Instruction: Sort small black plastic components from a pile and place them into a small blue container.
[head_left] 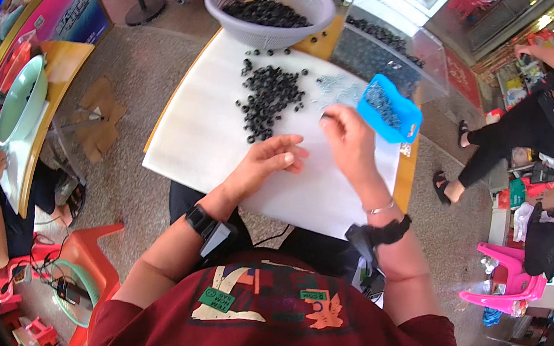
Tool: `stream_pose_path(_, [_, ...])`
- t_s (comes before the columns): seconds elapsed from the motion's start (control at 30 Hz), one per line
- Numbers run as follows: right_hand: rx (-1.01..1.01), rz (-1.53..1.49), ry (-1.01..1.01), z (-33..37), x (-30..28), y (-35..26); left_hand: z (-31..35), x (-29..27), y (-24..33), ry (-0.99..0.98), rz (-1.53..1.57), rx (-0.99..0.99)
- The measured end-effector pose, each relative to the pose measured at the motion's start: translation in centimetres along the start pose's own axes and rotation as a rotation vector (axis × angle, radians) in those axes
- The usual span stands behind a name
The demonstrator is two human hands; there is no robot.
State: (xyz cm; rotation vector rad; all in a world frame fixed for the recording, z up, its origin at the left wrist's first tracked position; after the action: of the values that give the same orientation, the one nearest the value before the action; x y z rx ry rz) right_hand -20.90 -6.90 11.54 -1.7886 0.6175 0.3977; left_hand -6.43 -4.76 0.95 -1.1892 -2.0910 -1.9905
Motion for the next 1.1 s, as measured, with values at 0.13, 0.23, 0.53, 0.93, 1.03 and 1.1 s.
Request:
stream_pose_path(0.13, [-0.076,0.164,0.4,-8.7,-7.3,1.6,0.1,-0.1,-0.1,-0.054,-0.003,-0.049])
stream_pose_path(0.23, [-0.008,0.379,0.473,-14.1,-11.8,4.0,0.0,0.9,0.4,-0.094,-0.031,-0.058])
stream_pose_path(0.53, [-0.253,0.107,-0.282,-3.8,4.5,0.2,1.2,2.5,-0.7,-0.362,-0.275,-0.113])
stream_pose_path(0.93, [-0.347,0.093,-0.502,-0.6,10.3,0.4,0.8,2.0,-0.5,-0.278,-0.301,-0.088])
stream_pose_path(1.03, [-0.264,0.081,-0.439,-0.3,8.8,1.9,0.7,1.2,-0.5,-0.17,-0.164,-0.09])
stream_pose_path(1.1, [-0.159,0.057,-0.378,-0.1,7.5,3.0,0.6,1.3,-0.5,-0.191,-0.177,-0.089])
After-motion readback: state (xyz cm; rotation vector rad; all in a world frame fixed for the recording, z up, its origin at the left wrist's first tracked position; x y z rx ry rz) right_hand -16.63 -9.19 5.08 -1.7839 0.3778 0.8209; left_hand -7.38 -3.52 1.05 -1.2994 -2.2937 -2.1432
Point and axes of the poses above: each hand's wrist, its own z-axis away from the middle knuckle, its own x-axis out of the palm, y = z × x, the point moved 8 cm from there along -z, towards the middle knuckle, and after that the axes turned 10 degrees about x, right-handed, at the moved point
